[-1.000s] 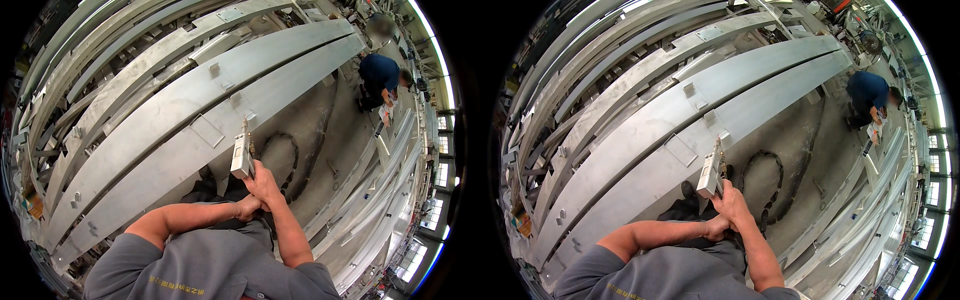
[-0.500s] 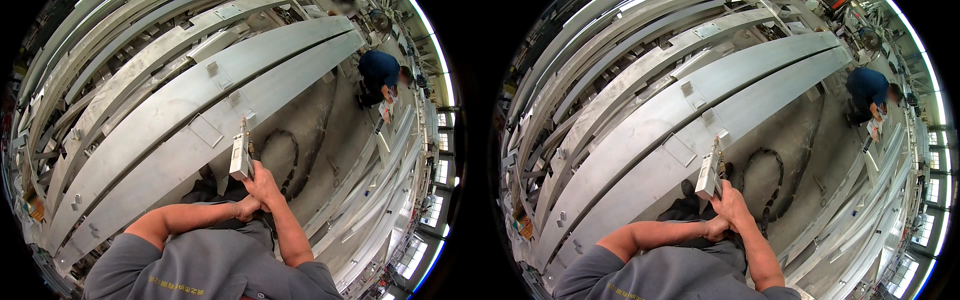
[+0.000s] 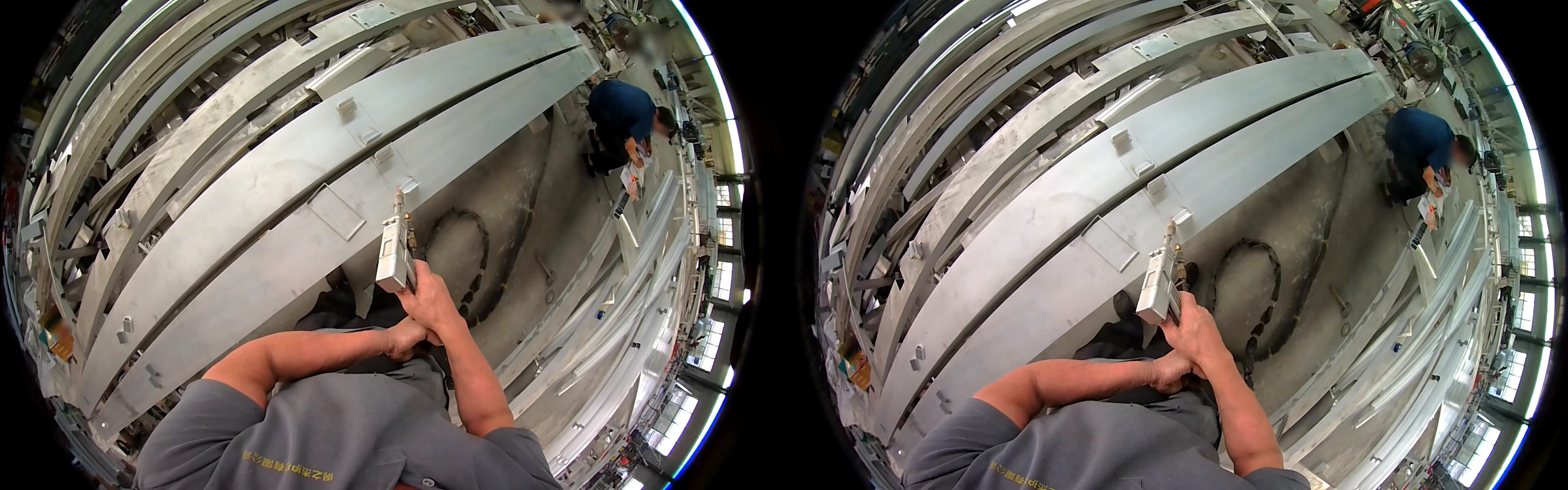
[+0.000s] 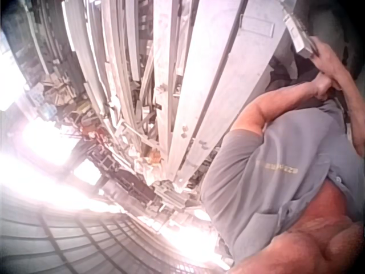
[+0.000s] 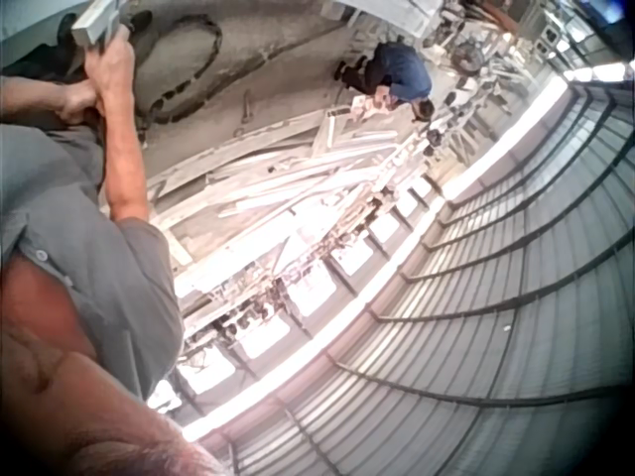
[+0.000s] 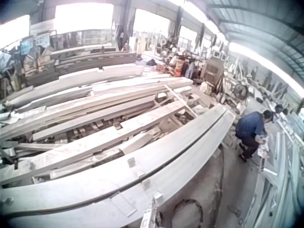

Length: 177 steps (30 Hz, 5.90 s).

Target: The person uses a handheld welding tool to attach small metal brackets to a long metal frame. They repeatedly position brackets, weld them in place, and move along the frame to secure additional brackets.

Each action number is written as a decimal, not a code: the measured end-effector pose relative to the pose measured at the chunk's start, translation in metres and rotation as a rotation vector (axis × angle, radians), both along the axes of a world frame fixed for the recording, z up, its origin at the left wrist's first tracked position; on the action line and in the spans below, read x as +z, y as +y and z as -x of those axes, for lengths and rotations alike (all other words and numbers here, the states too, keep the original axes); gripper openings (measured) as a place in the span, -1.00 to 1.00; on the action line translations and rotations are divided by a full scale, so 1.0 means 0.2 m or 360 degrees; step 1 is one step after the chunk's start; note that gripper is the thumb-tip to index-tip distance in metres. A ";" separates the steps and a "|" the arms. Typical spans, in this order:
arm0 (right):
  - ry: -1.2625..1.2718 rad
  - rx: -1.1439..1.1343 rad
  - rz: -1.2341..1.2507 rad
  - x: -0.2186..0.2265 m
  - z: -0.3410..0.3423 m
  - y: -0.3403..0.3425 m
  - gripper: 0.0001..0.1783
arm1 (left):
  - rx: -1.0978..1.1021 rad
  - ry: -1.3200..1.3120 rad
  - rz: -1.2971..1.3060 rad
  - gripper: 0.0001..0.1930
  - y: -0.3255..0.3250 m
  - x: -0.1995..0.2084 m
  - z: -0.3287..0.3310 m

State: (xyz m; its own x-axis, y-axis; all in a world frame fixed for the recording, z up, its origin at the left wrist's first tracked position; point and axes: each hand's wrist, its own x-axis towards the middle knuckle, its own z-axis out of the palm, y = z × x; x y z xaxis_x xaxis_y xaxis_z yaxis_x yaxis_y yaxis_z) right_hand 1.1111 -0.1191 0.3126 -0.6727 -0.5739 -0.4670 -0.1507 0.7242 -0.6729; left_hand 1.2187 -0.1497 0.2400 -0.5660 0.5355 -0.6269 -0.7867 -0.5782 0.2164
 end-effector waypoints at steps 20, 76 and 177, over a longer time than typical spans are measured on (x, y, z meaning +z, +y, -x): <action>0.0028 0.0068 -0.0101 -0.01 0.06 0.04 -0.46 | 0.0140 0.0558 0.0169 -0.68 0.04 0.03 0.01; -0.1504 -0.1699 0.1412 -0.25 0.11 -0.37 -0.84 | -0.0899 0.0427 0.1948 -0.22 -0.85 0.60 -0.45; -0.1624 -0.1072 0.2188 0.41 -0.18 -0.60 -0.47 | -0.0734 0.0490 0.1799 -0.27 -1.32 1.14 -0.65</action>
State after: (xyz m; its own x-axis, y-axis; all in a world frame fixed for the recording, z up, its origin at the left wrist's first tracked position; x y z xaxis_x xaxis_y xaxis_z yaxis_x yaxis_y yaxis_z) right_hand 1.1462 -0.2394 0.3941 -0.7121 -0.6429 -0.2819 0.6960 -0.5940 -0.4035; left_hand 1.3485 -0.4128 0.4675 -0.6733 -0.0270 -0.7389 -0.6950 0.3642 0.6200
